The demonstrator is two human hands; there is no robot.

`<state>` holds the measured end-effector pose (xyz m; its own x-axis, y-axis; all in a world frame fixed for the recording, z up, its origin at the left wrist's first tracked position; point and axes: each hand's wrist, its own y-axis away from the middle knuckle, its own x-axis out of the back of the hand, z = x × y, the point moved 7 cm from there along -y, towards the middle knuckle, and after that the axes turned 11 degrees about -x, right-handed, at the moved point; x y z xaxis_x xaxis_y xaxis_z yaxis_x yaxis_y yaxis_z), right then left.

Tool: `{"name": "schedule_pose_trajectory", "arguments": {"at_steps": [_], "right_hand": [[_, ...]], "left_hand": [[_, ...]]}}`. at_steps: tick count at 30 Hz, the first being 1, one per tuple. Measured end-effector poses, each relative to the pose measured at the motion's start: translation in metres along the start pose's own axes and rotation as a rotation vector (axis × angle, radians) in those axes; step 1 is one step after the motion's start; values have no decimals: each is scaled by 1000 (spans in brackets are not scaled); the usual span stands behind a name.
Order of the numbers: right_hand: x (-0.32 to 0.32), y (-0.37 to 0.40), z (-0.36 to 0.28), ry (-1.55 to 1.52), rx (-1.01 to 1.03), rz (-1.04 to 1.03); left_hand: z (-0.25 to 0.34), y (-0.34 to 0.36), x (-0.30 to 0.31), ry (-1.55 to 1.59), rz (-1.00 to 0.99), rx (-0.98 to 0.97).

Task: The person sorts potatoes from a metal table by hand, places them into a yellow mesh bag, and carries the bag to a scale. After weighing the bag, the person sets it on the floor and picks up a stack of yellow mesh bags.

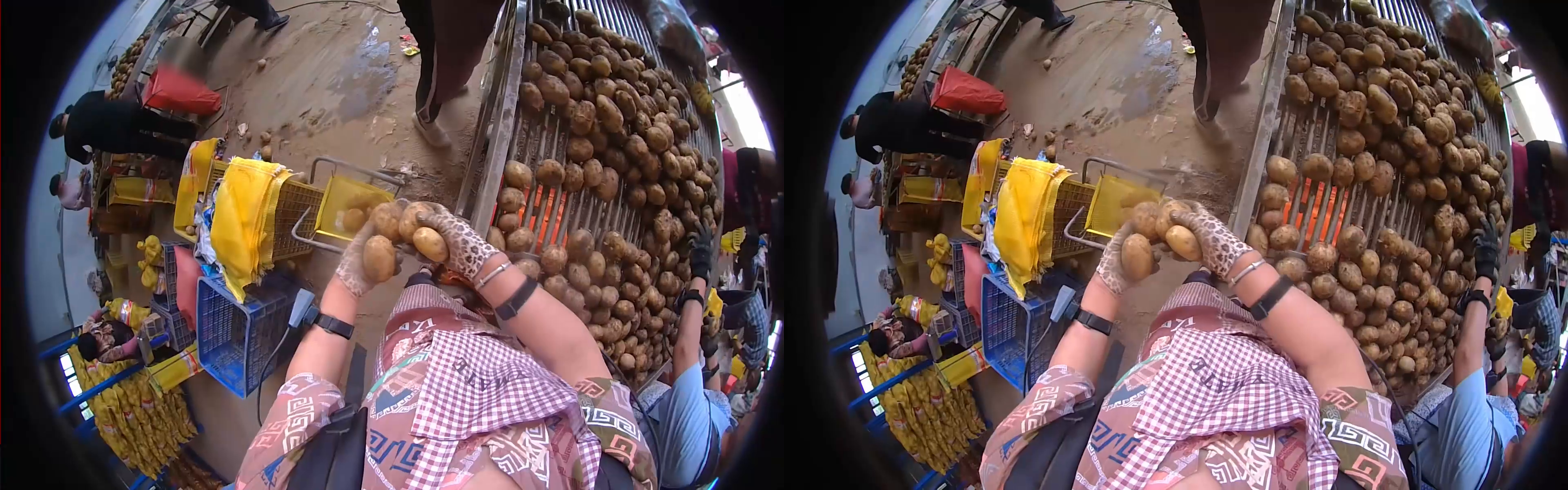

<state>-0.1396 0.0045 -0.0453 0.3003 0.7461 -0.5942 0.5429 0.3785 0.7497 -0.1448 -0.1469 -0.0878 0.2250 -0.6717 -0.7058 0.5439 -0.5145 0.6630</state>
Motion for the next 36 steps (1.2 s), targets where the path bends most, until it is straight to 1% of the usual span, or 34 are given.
{"name": "schedule_pose_trajectory", "arguments": {"at_steps": [1, 2, 4, 6, 7, 8, 10, 11, 12, 14, 15, 16, 18, 20, 21, 22, 23, 24, 25, 26, 27, 28, 29, 30, 31, 32, 33, 34, 35, 36], "right_hand": [[-13, -19, 2, 42, -19, 5], [-18, -44, 7, 42, -22, 18], [-25, -83, 16, 127, 57, 2], [-30, -87, 22, 112, 20, 2], [-26, -86, 24, 243, -9, 64], [-19, -82, 26, 368, -34, 129], [-14, -53, 26, 359, -14, 90], [-7, -42, 27, 333, -25, 99], [0, -30, 28, 304, -36, 108], [9, 4, 23, 234, 0, 73], [14, 21, 19, 172, 29, 41], [22, 36, 20, 164, 36, 39], [24, 67, 22, -64, 120, -170], [33, 88, 31, -62, 165, -186], [43, 92, 39, -137, 193, -169], [51, 95, 44, -212, 219, -156], [47, 111, 40, -261, 285, -203], [70, 117, 44, -312, 353, -81], [99, 127, 49, -358, 417, 45], [125, 151, 49, -524, 468, 89], [153, 173, 48, -541, 519, 87], [177, 201, 42, -415, 702, 240], [221, 229, 38, -127, 770, 570], [228, 258, 28, 169, 811, 897], [230, 280, 25, 421, 715, 1183], [218, 302, 14, 774, 606, 1462], [221, 308, 16, 873, 557, 1578], [226, 316, 17, 981, 507, 1691], [240, 317, 23, 974, 510, 1701], [258, 312, 32, 1017, 492, 1764]], "left_hand": [[9, -7, 19, 129, -81, 80], [21, -10, 28, 53, 61, 12], [52, -49, 61, -992, -389, -403], [72, -102, 152, -1216, -349, -522], [82, -127, 194, -1328, -319, -579], [80, -126, 187, -1332, -318, -579], [98, -110, 192, -1205, 495, -568], [107, -102, 177, -1228, 422, -560], [119, -84, 155, -1234, 418, -560], [102, -50, 134, -283, 432, -113], [112, -44, 132, -290, 352, -184], [116, -18, 94, -312, 300, -303], [104, 4, 24, -241, 156, -386], [61, -1, -31, -337, -70, -358], [30, 3, -65, -489, -69, -255], [-4, -6, -86, -536, -213, -263], [-40, 2, -123, -684, -344, -238], [-72, 5, -156, -997, -626, -337], [-97, 16, -171, -1207, -716, -388], [-114, 29, -186, -1240, -845, -476], [-112, 35, -188, -1310, -825, -507], [-106, 41, -185, -1383, -804, -535], [-94, 28, -152, -1292, -614, -519], [-76, 23, -125, -1199, -429, -493], [-46, 25, -98, -1316, -179, -580], [-10, 35, -84, -1421, 67, -667], [25, 42, -68, -1610, 142, -881], [56, 46, -48, -1676, 264, -896], [87, 46, -20, -1768, 311, -957], [115, 47, 0, -1855, 362, -1023]]}}
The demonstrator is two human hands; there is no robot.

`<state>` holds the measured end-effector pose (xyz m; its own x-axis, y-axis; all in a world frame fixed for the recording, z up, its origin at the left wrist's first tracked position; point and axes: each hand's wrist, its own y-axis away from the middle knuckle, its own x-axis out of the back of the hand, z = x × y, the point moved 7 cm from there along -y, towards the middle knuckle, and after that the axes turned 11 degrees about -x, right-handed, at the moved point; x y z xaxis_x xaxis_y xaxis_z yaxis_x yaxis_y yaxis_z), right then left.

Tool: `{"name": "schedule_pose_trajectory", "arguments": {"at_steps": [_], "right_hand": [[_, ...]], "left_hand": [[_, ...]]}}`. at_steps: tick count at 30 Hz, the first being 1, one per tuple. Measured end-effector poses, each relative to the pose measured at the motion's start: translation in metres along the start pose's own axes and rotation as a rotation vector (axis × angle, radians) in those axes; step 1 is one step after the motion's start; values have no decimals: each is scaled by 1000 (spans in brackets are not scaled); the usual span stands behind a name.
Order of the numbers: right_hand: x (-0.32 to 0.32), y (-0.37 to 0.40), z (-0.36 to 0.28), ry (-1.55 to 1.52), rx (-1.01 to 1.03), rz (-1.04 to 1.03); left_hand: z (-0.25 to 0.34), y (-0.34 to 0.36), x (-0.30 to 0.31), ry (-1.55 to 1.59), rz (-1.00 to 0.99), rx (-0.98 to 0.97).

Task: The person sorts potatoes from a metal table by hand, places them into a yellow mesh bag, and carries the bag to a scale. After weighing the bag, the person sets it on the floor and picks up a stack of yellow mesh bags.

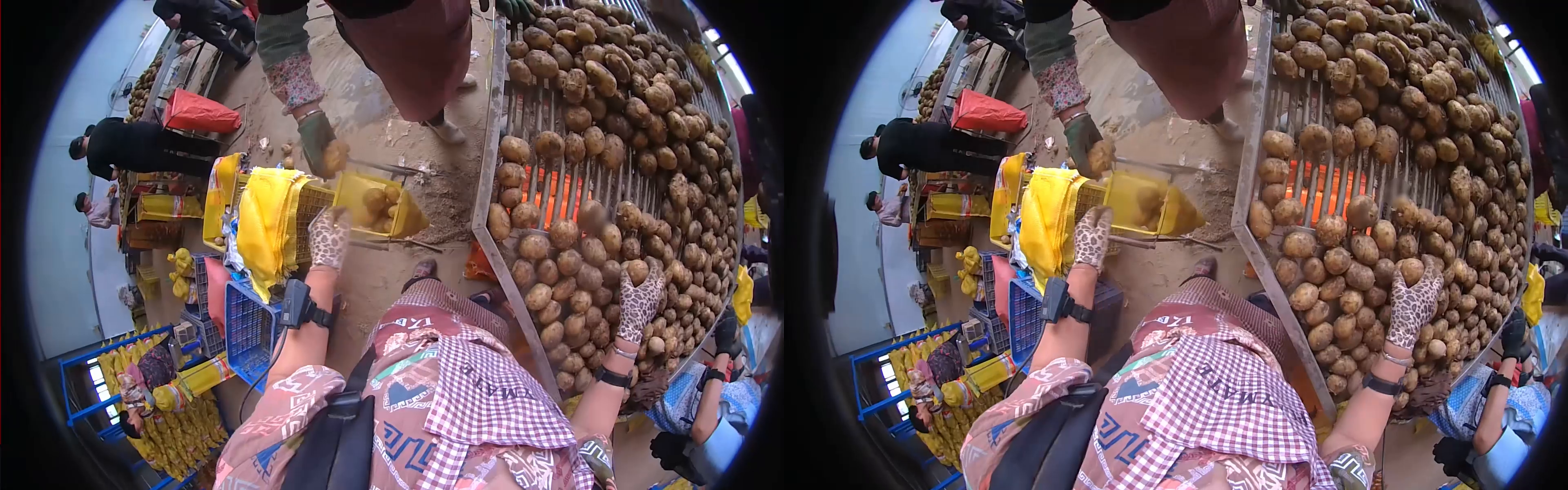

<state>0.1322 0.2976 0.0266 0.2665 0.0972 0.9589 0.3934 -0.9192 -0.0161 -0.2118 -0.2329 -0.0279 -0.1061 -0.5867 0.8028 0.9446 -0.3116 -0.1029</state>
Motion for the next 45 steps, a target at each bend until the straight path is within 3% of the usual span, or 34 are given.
{"name": "schedule_pose_trajectory", "arguments": {"at_steps": [2, 4, 7, 8, 10, 11, 12, 13, 14, 15, 16, 17, 18, 19, 22, 23, 24, 26, 27, 28, 30, 32, 33, 34, 36, 37, 38, 40, 41, 42, 44, 45], "right_hand": [[-4, 3, -1, 59, 5, 58], [-4, 16, -11, 112, -48, 56], [-26, 20, 11, 264, -152, 45], [-21, 32, 3, 349, -200, 90], [1, 75, -47, 235, -77, 248], [5, 106, -86, 157, 83, 414], [0, 136, -133, -264, -43, 210], [-19, 170, -176, -283, -75, 105], [-66, 199, -200, -602, -72, -231], [-93, 241, -249, -689, -60, -534], [-128, 286, -282, -626, -55, -932], [-156, 328, -307, -525, 57, -1158], [-176, 364, -332, -529, 105, -1351], [-200, 393, -346, -525, 124, -1405], [-268, 441, -380, -542, 168, -1295], [-328, 465, -379, -732, 96, -1295], [-328, 463, -395, -727, -74, -1340], [-455, 490, -405, -1059, -176, -1062], [-465, 501, -417, -1105, -213, -1048], [-470, 499, -426, -1092, -195, -947], [-473, 486, -441, -1038, -158, -752], [-470, 465, -454, -952, -103, -560], [-491, 475, -463, -1590, -599, -860], [-491, 473, -467, -1604, -605, -844], [-474, 468, -480, -1434, -339, -766], [-403, 440, -490, -1244, -107, -540], [-410, 438, -492, -1242, -131, -532], [-419, 439, -494, -1205, -93, -459], [-400, 435, -490, -1189, -35, -343], [-421, 447, -492, -1174, -48, -353], [-500, 488, -492, -2230, -528, -661], [-443, 466, -483, -1595, -371, -615]], "left_hand": [[-34, -11, 19, 7, -112, 208], [-72, -26, 23, -115, -195, 182], [-92, -51, 3, -399, -621, -6], [-107, -59, -5, -391, -634, -30], [-124, -67, -31, -382, -815, -93], [-127, -71, -36, -347, -905, -52], [-129, -76, -43, -338, -945, -73], [-133, -79, -50, -274, -978, -33], [-134, -82, -55, -209, -991, 7], [-137, -88, -58, -219, -949, 11], [-141, -91, -66, -223, -965, -20], [-150, -96, -75, -238, -971, 31], [-157, -99, -81, -251, -976, 89], [-159, -104, -86, -182, -990, 102], [-157, -107, -95, -178, -1026, 94], [-161, -107, -103, -228, -1005, -36], [-174, -102, -113, -243, -997, -43], [-196, -107, -130, -188, -1012, 64], [-180, -104, -120, -127, -1011, 38], [-186, -107, -121, -162, -1032, 14], [-189, -103, -127, 76, -1280, -9], [-183, -105, -119, 104, -1281, 64], [-184, -108, -116, 152, -1264, 154], [-194, -112, -122, 139, -1273, 140], [-206, -121, -145, 259, -1304, -181], [-180, -111, -122, 110, -1213, 255], [-194, -114, -131, 102, -1236, 251], [-201, -123, -148, -21, -1236, -471], [-201, -125, -148, -10, -1248, -463], [-195, -119, -144, 57, -1331, -364], [-188, -107, -139, 131, -1441, -273], [-189, -103, -137, 234, -1447, -103]]}}
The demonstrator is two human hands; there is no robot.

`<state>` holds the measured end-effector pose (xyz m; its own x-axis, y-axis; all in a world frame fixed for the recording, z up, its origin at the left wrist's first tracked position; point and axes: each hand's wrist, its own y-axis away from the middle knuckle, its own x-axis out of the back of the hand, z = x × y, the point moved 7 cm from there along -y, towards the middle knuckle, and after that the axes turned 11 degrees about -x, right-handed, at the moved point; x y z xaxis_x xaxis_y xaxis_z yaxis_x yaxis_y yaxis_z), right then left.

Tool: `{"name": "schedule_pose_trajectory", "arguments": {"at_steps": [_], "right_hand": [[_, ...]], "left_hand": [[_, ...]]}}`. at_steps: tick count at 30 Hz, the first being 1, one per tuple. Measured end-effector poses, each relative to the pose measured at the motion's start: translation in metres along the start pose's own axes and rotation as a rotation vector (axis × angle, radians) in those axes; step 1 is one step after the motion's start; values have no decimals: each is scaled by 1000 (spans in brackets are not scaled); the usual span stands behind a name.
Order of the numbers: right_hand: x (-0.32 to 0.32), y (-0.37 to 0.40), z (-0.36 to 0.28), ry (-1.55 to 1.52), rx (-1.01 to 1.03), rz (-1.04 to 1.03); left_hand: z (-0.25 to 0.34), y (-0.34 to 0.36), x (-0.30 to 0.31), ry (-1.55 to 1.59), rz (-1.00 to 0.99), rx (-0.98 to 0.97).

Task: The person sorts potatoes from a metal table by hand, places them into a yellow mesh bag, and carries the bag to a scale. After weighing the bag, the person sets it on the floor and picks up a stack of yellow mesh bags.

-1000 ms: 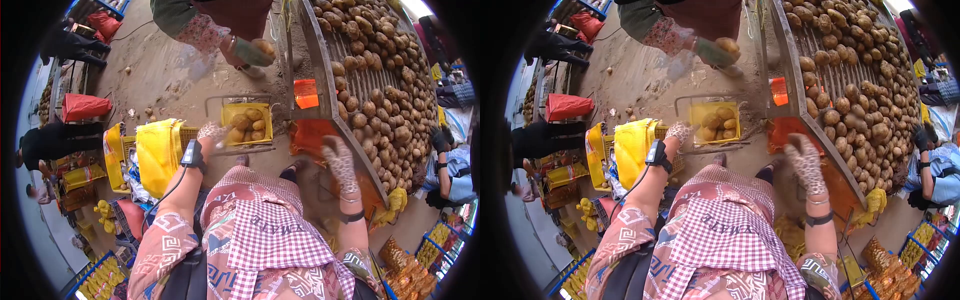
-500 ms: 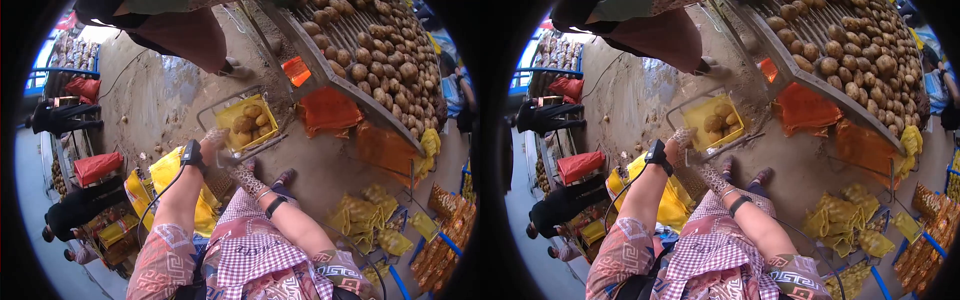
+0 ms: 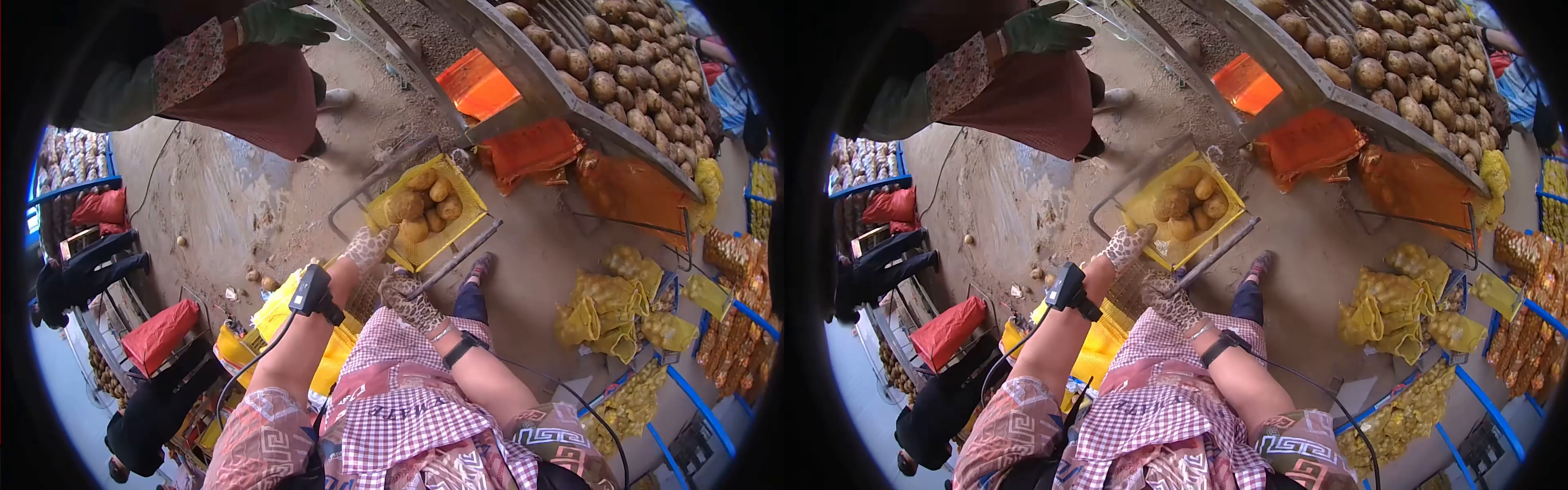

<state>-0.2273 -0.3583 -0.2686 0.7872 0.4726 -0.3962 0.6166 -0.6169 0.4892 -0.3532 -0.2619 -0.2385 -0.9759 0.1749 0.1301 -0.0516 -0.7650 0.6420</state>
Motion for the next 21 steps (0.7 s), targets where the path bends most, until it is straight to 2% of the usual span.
{"name": "schedule_pose_trajectory", "arguments": {"at_steps": [1, 2, 3, 4, 5, 7, 9, 10, 11, 13, 14, 15, 17, 18, 19, 21], "right_hand": [[4, 0, 4, 8, 2, 22], [9, -2, 22, 274, -64, 95], [9, -1, 28, 541, -134, 164], [2, 11, 1, 1001, 267, 418], [-4, 16, -18, 1012, 268, 429], [-2, 23, -35, 1362, -493, 205], [3, 82, -33, 1115, -620, 42], [20, 110, -23, 1009, -712, 203], [39, 131, -12, 895, -799, 359], [34, 144, -49, 753, -959, 252], [34, 145, -60, 878, -885, 193], [31, 145, -82, 865, -879, 209], [25, 137, -132, 1162, -821, 115], [31, 120, -138, 1117, -561, 230], [39, 101, -150, 1066, -288, 350], [60, 56, -179, 456, -434, 684]], "left_hand": [[0, 3, -4, 171, 17, 57], [3, 2, -3, 41, 22, 67], [1, 2, -4, 46, 8, 58], [0, 0, -7, 8, -21, -3], [2, -2, -10, -30, -47, -67], [10, -10, -1, -72, -10, -154], [-2, -31, 30, 182, 49, 19], [19, -22, 25, 204, -27, -54], [7, -26, 20, 214, -25, -59], [5, -33, -8, -897, -164, -660], [17, -20, 1, -218, 19, -401], [12, -21, 1, -229, 5, -411], [-17, -28, -2, -842, -1, -642], [-56, -51, 5, -318, 11, -608], [-36, -39, 7, -332, -4, -615], [14, -17, 27, -113, 4, -299]]}}
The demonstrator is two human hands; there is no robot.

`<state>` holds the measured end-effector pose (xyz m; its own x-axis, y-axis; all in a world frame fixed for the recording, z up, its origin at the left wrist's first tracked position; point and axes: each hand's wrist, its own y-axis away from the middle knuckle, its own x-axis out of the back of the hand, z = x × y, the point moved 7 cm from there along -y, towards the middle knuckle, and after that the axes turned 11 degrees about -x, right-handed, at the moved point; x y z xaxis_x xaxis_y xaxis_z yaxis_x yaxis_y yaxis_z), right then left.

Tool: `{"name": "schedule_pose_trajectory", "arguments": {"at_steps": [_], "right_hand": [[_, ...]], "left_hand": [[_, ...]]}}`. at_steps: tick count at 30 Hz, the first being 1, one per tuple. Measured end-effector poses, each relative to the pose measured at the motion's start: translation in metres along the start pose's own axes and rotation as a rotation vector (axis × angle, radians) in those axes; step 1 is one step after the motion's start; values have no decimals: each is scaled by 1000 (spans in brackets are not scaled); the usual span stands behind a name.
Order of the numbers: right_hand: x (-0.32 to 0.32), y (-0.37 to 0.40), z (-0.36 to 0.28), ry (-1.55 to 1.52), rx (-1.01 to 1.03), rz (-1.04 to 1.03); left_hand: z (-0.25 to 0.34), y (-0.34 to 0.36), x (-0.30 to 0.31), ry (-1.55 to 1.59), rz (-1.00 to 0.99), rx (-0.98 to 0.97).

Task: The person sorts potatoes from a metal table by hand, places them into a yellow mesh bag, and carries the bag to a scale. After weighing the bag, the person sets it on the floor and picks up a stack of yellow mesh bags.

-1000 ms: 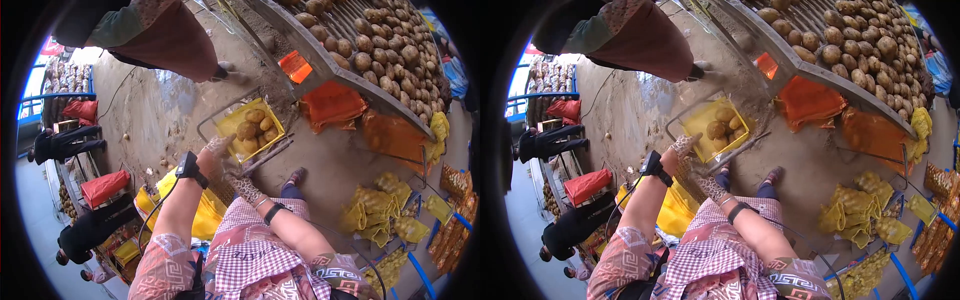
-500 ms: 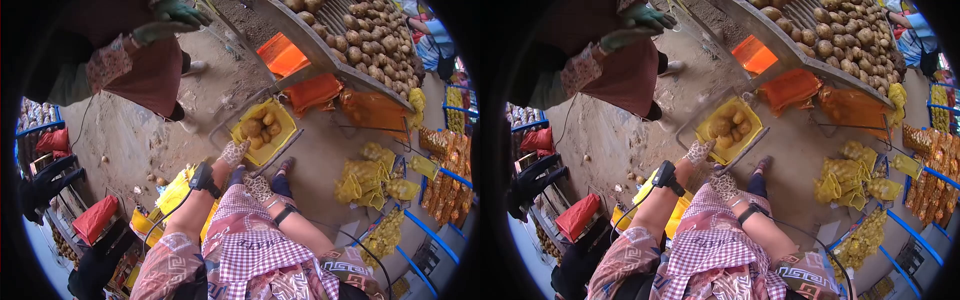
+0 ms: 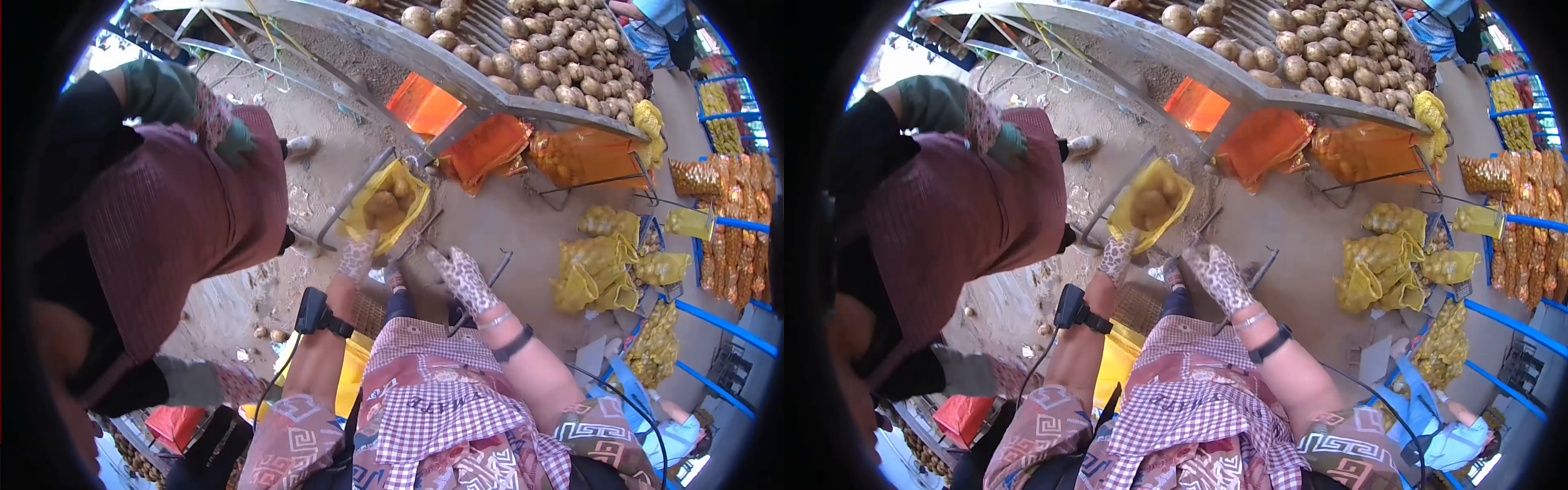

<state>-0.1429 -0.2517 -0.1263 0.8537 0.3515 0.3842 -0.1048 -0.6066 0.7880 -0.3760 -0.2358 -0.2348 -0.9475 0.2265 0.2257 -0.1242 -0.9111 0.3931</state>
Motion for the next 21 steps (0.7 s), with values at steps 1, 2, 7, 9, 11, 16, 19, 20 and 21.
{"name": "schedule_pose_trajectory", "arguments": {"at_steps": [1, 2, 7, 9, 11, 16, 19, 20, 21], "right_hand": [[-19, -38, -4, -131, -136, -71], [-44, -72, -1, -264, -271, -148], [-103, -130, -16, -266, -373, -341], [-109, -122, -10, -277, -375, -371], [-114, -115, 2, -523, -347, -346], [-72, -39, -19, -804, -229, -338], [-72, -11, -53, -702, -28, -358], [-72, -4, -65, -629, 54, -350], [-70, 2, -71, -618, 46, -466]], "left_hand": [[-3, -1, 8, -24, 34, -78], [-8, 2, 11, -51, 30, -101], [44, 28, 21, 361, 53, 158], [39, 30, 22, 356, 76, 125], [40, 34, 23, 440, 143, 119], [-1, 41, 29, 508, 32, 269], [-20, 33, 32, 498, 57, 293], [-34, 31, 33, 494, 60, 292], [-40, 27, 41, 432, 119, 186]]}}
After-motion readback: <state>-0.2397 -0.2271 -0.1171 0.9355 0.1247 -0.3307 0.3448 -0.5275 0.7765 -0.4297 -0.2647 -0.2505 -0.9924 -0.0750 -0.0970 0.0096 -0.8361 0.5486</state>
